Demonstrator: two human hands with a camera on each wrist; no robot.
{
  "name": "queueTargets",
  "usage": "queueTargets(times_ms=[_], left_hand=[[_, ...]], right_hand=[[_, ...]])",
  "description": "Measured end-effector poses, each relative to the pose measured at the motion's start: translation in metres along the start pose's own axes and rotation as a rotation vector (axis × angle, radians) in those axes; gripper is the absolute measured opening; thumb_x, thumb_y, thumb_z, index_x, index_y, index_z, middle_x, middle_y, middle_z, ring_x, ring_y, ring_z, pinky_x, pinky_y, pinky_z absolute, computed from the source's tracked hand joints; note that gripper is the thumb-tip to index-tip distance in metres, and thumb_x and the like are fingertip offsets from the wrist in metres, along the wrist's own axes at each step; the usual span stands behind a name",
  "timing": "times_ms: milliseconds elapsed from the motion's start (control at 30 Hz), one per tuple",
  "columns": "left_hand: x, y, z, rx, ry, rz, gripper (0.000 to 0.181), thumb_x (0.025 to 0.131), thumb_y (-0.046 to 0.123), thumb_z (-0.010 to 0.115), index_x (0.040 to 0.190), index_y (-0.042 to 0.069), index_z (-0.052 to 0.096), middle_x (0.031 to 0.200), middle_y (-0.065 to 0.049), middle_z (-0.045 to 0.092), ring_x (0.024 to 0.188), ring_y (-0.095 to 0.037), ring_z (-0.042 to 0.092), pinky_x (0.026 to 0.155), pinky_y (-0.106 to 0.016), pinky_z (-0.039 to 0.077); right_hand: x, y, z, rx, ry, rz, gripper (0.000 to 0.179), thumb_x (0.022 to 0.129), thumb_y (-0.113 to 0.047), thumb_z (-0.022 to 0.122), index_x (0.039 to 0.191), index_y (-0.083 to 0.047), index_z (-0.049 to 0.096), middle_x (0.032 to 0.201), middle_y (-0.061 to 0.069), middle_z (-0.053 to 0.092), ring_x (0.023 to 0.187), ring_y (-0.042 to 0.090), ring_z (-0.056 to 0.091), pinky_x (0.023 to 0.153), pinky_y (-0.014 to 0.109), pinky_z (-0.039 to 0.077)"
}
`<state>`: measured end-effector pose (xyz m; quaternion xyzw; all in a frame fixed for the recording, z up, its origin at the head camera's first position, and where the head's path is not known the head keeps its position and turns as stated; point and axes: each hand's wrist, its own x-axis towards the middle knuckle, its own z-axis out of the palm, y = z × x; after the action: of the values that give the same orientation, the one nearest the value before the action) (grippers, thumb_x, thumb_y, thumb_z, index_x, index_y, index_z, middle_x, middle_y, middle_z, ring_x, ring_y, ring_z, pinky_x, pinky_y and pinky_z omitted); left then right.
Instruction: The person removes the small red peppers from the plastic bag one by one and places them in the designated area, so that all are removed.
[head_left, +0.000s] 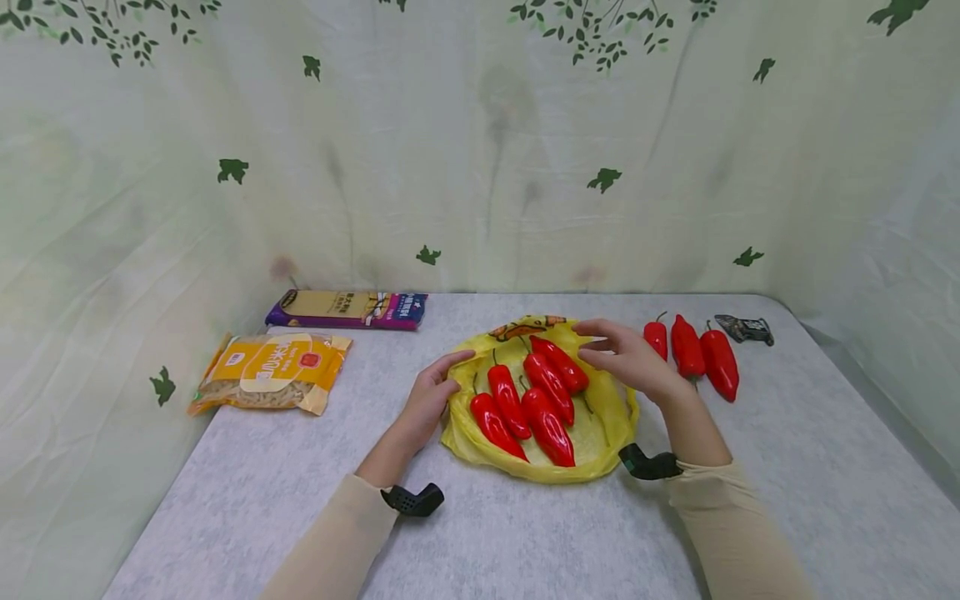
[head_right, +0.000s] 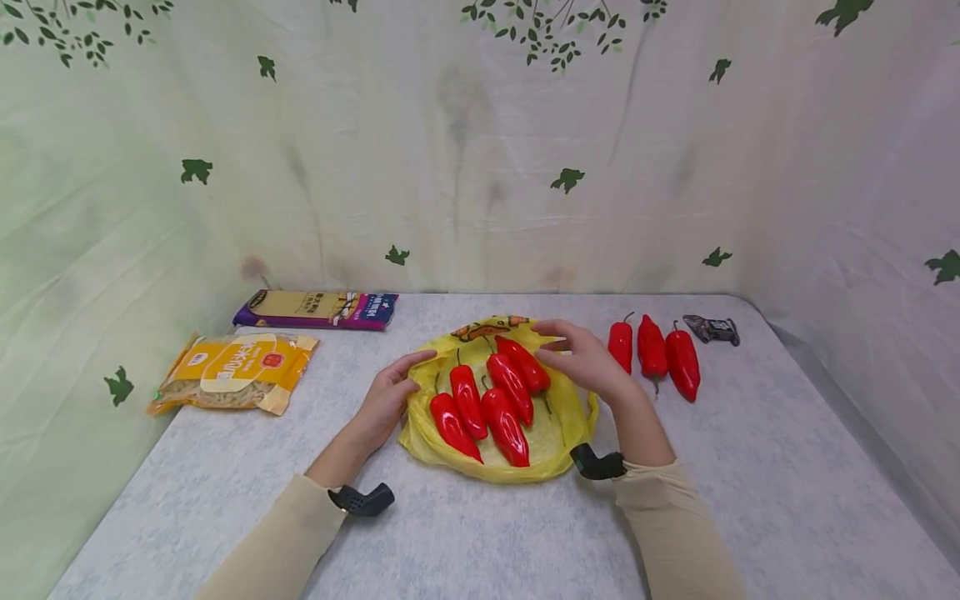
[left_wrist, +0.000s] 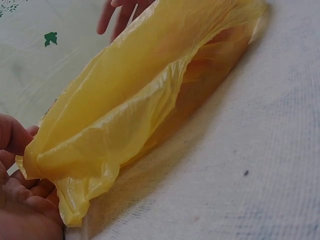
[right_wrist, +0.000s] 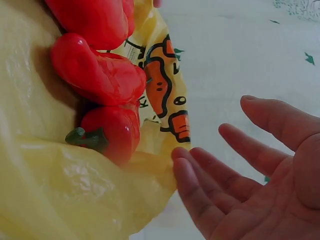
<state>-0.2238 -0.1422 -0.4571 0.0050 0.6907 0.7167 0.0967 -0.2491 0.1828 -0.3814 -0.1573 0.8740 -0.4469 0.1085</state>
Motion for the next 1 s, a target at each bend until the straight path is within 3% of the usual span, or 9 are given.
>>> queueTargets(times_ms=[400, 1000], left_hand=[[-0.001, 0.001, 0.001, 0.001, 0.006, -0.004, 0.054, 0.093, -0.003, 0.042, 0.141, 0.016, 0.055, 0.158, 0.001, 0.04, 0.148, -0.021, 0.035, 0.12, -0.042, 0.034], [-0.001, 0.0, 0.0, -0.007, 0.002, -0.007, 0.054, 0.093, -0.003, 0.042, 0.141, 0.017, 0.056, 0.158, 0.002, 0.039, 0.149, -0.02, 0.034, 0.121, -0.041, 0.033]], right_hand=[[0.007, 0.007, 0.012, 0.001, -0.095, 0.064, 0.058, 0.095, -0.025, 0.064, 0.148, -0.013, 0.045, 0.153, 0.016, 0.045, 0.136, 0.039, 0.05, 0.102, 0.051, 0.052], [0.014, 0.017, 0.03, -0.01, -0.131, 0.08, 0.056, 0.093, -0.025, 0.068, 0.146, -0.017, 0.05, 0.152, 0.015, 0.047, 0.135, 0.041, 0.051, 0.098, 0.047, 0.056]])
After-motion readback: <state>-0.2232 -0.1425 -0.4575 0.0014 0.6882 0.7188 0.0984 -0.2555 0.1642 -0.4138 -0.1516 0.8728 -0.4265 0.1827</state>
